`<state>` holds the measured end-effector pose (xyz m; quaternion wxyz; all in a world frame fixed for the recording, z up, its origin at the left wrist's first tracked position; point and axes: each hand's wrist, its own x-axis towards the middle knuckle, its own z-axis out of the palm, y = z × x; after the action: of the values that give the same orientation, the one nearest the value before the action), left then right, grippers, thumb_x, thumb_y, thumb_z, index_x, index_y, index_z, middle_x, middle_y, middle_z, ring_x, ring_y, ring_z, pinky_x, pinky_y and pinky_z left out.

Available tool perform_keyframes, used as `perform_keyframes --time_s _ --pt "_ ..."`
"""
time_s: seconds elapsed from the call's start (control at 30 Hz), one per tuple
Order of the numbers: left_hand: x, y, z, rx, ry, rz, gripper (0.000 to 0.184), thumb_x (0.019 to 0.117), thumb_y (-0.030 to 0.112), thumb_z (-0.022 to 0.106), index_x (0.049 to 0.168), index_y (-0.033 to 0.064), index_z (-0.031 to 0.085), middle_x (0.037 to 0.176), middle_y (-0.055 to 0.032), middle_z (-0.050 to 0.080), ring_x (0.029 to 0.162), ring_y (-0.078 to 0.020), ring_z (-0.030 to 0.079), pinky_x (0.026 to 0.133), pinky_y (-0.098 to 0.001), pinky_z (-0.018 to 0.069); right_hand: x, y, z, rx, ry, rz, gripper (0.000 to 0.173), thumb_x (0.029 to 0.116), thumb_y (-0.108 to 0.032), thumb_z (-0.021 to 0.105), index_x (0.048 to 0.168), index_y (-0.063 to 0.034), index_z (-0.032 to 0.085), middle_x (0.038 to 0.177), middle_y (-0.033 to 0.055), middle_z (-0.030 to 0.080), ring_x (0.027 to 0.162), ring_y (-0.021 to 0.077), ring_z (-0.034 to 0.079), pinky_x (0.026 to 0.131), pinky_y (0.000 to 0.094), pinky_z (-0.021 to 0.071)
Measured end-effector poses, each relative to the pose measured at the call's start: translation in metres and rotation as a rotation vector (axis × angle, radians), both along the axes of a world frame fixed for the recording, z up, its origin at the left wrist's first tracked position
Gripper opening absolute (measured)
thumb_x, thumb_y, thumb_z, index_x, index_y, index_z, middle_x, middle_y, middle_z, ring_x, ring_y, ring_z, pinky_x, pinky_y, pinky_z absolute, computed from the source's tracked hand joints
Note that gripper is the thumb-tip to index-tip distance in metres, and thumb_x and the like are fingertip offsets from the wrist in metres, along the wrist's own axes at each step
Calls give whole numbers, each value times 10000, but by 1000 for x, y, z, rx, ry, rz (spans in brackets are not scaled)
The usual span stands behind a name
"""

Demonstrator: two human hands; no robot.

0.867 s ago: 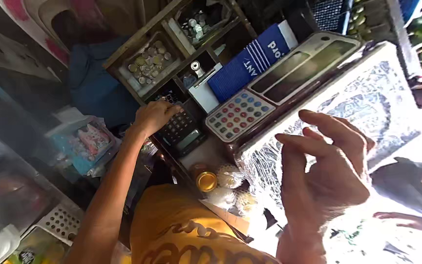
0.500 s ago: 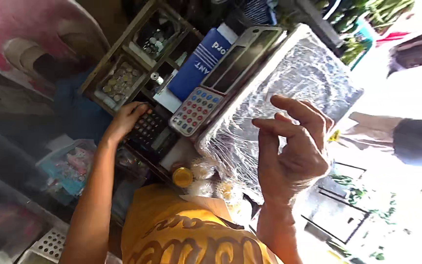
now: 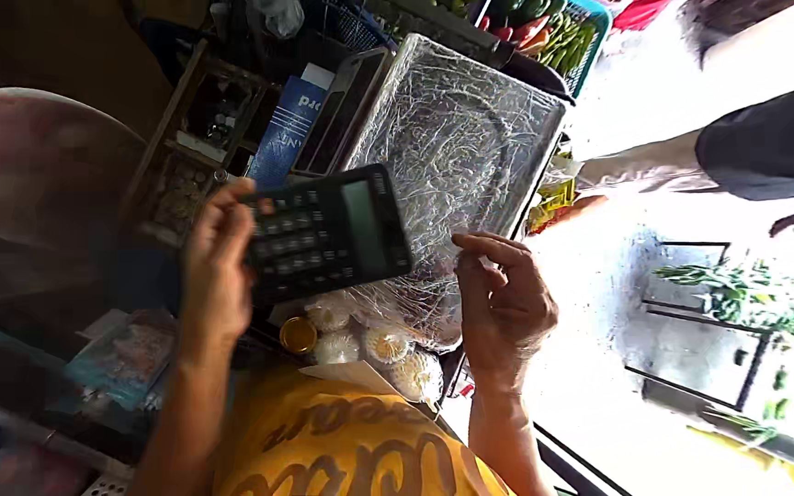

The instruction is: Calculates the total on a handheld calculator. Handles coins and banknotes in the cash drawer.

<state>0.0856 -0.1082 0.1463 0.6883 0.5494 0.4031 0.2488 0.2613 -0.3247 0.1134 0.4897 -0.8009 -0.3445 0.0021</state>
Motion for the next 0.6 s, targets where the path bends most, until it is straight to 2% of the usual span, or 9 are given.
perform_keyframes --time_s 0.03,0.1,0.17,0.2,0.3,0.4,0.5,0.6 --pt "16 -16 -7 -52 0 -21 309 1097 353 437 1380 318 555 1120 52 681 816 -71 692 615 -260 597 -3 -4 -1 6 4 -9 221 1000 -81 602 1197 -52 700 1222 68 696 1092 161 672 877 328 591" --pt "35 -42 -17 -148 23 -58 305 1094 349 454 1386 302 529 1162 24 666 847 -104 693 631 -305 606 -6 -12 -5 19 -48 -15 173 988 -69 593 1144 -81 667 1219 51 706 1101 165 674 871 332 587" --pt "39 -63 -24 -219 37 -67 311 1091 261 478 1400 245 512 1175 -21 658 879 -160 709 665 -372 631 -9 -21 -10 -4 -140 -23 97 960 -69 590 1041 -112 621 1200 38 724 1112 187 666 874 356 556" --pt "39 -73 -28 -246 37 -75 309 1085 194 488 1394 200 505 1164 -59 663 868 -205 728 644 -404 648 -12 -24 -11 -19 -181 -23 67 945 -67 592 995 -110 607 1204 46 725 1126 206 653 888 368 541" --pt "26 -97 -37 -241 63 -181 343 1049 63 522 1384 114 474 1194 -116 680 926 -275 751 620 -408 663 -23 -33 -17 -70 -259 24 56 920 -69 592 905 -112 559 1241 63 706 1163 219 626 926 352 508" --pt "13 -109 -39 -45 113 -303 367 1035 105 574 1390 101 478 1184 -91 713 897 -248 766 612 -354 667 -34 -39 -25 -93 -297 72 84 919 -55 571 870 -118 546 1207 75 731 1146 235 637 921 344 497" --pt "8 -112 -40 173 179 -376 349 1035 166 587 1371 94 528 1128 -34 733 845 -154 758 624 -293 653 -44 -46 -32 -110 -323 110 81 932 -70 557 872 -125 559 1179 66 745 1129 236 639 901 348 481" --pt "6 -113 -41 346 244 -427 343 1027 209 611 1348 93 578 1084 -14 733 839 -85 736 681 -257 637 -53 -48 -35 -117 -357 137 92 944 -79 547 866 -127 557 1162 63 754 1129 244 637 886 354 455"
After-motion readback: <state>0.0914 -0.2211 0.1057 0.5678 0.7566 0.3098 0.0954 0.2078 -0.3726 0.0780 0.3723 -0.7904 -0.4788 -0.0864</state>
